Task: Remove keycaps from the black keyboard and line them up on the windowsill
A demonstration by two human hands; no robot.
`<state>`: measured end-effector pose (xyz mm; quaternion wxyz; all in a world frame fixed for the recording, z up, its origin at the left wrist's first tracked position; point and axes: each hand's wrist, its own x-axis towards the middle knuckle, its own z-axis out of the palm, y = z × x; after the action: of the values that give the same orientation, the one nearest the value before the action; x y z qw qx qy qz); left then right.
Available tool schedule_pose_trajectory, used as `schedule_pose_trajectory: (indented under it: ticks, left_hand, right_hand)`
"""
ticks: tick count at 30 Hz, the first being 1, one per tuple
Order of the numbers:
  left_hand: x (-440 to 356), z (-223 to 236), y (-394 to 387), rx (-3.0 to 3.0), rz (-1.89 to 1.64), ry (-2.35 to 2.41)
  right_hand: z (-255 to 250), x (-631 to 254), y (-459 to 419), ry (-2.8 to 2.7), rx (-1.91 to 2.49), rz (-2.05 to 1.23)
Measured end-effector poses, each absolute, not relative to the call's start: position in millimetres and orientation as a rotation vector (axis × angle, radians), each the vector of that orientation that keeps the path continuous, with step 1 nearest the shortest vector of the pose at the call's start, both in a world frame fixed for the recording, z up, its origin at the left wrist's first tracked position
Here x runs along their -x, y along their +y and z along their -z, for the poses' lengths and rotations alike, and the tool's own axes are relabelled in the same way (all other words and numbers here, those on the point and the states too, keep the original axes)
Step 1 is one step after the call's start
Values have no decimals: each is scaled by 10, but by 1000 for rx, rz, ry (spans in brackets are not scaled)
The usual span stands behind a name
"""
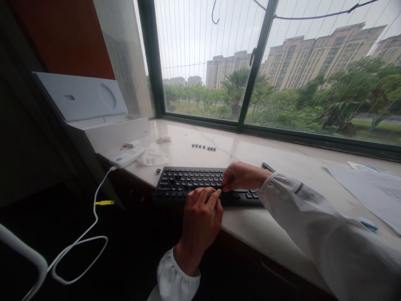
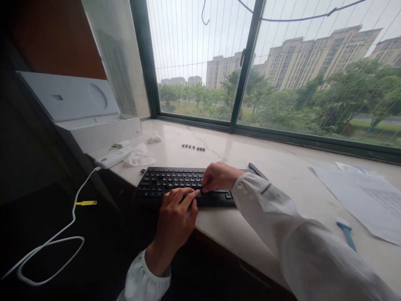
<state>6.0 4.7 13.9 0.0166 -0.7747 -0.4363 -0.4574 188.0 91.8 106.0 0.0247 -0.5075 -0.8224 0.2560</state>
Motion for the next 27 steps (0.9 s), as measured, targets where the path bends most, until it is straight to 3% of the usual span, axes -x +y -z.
schedule_pose_trajectory:
  ticks: [10, 19, 27]
  left_hand:
    - [-98, -96, 101, 2443, 1410, -1359]
    - [-91, -82, 113, 2441, 1426, -1355]
    - [-77, -34, 80, 2422, 1502, -1298]
  right_hand:
    - [-922, -1997, 1084, -2491, 1326, -1070]
    - [-1091, -1894, 911, -2580, 1474, -711]
    - [-1100, -1818, 864, -2587, 1532, -656]
